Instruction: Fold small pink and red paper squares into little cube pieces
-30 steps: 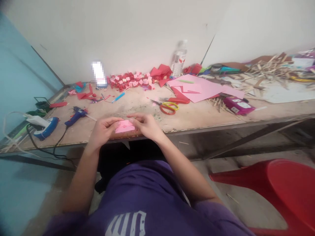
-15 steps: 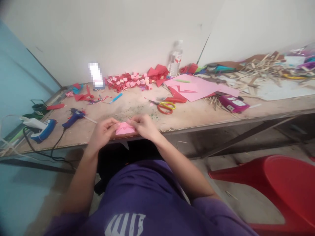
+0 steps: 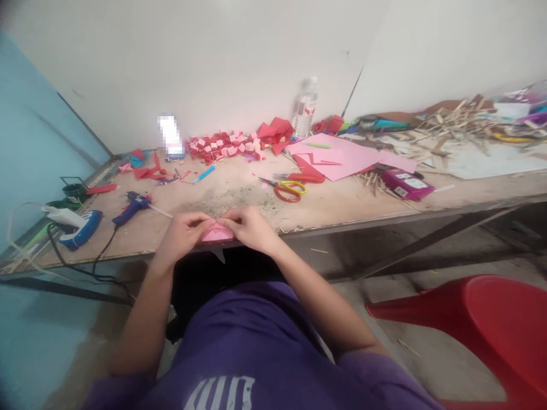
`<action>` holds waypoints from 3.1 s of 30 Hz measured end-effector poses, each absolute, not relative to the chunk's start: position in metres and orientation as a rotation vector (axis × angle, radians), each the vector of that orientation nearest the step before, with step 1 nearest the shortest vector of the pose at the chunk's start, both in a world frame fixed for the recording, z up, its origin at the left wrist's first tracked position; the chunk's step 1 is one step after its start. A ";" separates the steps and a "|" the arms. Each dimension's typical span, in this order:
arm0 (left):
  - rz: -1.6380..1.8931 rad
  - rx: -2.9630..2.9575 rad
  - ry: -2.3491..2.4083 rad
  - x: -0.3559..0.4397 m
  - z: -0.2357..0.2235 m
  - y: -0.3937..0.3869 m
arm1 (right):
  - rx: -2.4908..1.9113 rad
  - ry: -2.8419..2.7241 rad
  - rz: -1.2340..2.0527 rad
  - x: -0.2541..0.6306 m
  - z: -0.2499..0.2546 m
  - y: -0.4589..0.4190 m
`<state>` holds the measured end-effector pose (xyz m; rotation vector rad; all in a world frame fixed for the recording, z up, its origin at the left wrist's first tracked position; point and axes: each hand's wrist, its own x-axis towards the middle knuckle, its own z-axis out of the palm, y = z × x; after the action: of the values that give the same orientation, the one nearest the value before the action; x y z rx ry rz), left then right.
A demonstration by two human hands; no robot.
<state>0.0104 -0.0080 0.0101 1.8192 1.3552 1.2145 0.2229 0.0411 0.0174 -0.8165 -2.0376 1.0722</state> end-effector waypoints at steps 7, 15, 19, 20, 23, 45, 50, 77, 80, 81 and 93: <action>1.253 1.889 1.367 0.009 0.009 -0.010 | -0.778 -2.116 1.054 0.222 0.016 0.045; 1.388 1.768 1.370 0.004 0.005 -0.008 | -0.803 -1.990 1.249 0.229 0.016 0.048; 1.363 1.774 1.358 0.002 0.004 -0.007 | -0.794 -1.959 1.250 0.229 0.016 0.047; 1.345 1.778 1.346 0.002 0.004 -0.007 | -0.807 -1.942 1.241 0.230 0.016 0.047; 1.298 1.776 1.325 0.002 0.005 -0.006 | -0.845 -1.916 1.236 0.230 0.017 0.046; 1.338 1.677 1.318 0.008 -0.002 -0.005 | -0.859 -1.798 1.469 0.229 0.017 0.050; 1.289 1.508 1.251 0.003 0.000 -0.006 | -0.874 -1.726 1.509 0.229 0.014 0.053; 1.237 1.740 1.258 0.008 0.007 -0.007 | -0.831 -1.979 0.955 0.218 0.010 0.042; 1.267 1.718 1.256 0.006 0.007 -0.006 | -0.849 -1.934 1.014 0.221 0.013 0.043; 1.272 1.701 1.256 0.005 0.007 -0.006 | -0.851 -1.921 1.031 0.222 0.013 0.043; 1.309 1.682 1.324 0.010 0.019 -0.004 | -0.813 -1.933 1.059 0.223 0.022 0.047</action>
<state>0.0101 -0.0038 0.0186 1.6819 1.3238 1.3094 0.2231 0.0475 0.0220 -0.8131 -1.9328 1.0595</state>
